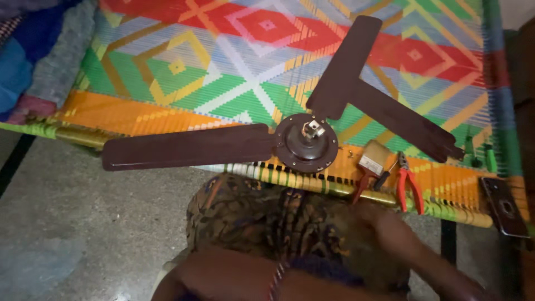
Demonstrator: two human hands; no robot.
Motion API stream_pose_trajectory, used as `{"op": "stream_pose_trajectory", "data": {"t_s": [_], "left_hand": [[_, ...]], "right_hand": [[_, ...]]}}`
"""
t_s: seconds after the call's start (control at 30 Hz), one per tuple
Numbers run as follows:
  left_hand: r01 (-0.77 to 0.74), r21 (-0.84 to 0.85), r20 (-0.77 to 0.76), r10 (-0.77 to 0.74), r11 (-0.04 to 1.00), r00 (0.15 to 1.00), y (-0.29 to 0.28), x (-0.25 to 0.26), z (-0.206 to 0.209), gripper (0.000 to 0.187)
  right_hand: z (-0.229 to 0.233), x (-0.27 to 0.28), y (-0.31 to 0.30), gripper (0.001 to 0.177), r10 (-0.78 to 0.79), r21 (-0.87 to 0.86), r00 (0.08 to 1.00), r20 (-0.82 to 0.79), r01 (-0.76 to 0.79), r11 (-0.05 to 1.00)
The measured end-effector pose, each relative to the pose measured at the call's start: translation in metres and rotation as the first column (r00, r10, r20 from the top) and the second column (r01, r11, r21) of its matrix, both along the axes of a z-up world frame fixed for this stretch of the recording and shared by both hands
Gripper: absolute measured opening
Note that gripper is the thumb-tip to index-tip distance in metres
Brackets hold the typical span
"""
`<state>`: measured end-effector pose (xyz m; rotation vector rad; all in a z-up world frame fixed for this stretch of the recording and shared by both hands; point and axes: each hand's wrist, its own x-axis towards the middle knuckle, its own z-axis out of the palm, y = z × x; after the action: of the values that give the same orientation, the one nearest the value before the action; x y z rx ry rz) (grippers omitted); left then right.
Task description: The person wipes a fan blade with a brush, then attaches it to the fan motor housing and secures it with a screwdriver. The person repeats the process for a second blade, tightening screws to complete the assembly.
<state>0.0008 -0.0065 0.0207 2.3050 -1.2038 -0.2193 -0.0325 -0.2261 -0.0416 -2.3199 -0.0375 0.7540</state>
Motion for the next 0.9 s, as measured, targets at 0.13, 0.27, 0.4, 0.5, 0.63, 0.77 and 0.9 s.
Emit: {"op": "stream_pose_trajectory", "data": {"t_s": [0.13,0.27,0.4,0.5,0.63,0.77,0.9], "left_hand": [[-0.043,-0.091,0.019,0.045,0.995,0.999,0.012,0.023,0.014,0.019],[-0.599,-0.048,-0.050,0.597,0.799,0.801,0.082,0.080,-0.035,0.023],[-0.703,0.175,0.003,0.714,0.689,0.700,0.114,0.097,-0.120,0.069],[-0.686,0.288,-0.025,0.722,0.668,0.692,0.121,0.106,-0.168,0.083],[-0.707,0.251,0.061,0.718,0.661,0.694,0.132,0.123,-0.191,0.077],[-0.683,0.329,-0.120,0.746,0.652,0.655,0.144,0.132,-0.190,0.078],[-0.673,0.347,-0.133,0.745,0.653,0.654,0.140,0.135,-0.189,0.078]], "right_hand": [[-0.018,0.066,0.016,0.049,-0.439,0.230,0.891,0.117,0.405,0.885],[-0.042,0.107,0.012,0.037,-0.024,-0.202,0.864,0.503,0.144,0.969],[-0.091,0.136,0.007,0.035,-0.102,-0.269,0.908,0.406,0.226,0.936],[-0.132,0.158,0.006,0.036,-0.038,-0.242,0.851,0.524,0.191,0.951],[-0.169,0.180,0.011,0.035,0.034,-0.325,0.785,0.619,0.217,0.920],[-0.182,0.192,0.025,0.025,0.077,-0.407,0.772,0.631,0.245,0.880],[-0.188,0.195,0.028,0.030,0.182,-0.494,0.790,0.585,0.169,0.853]]}}
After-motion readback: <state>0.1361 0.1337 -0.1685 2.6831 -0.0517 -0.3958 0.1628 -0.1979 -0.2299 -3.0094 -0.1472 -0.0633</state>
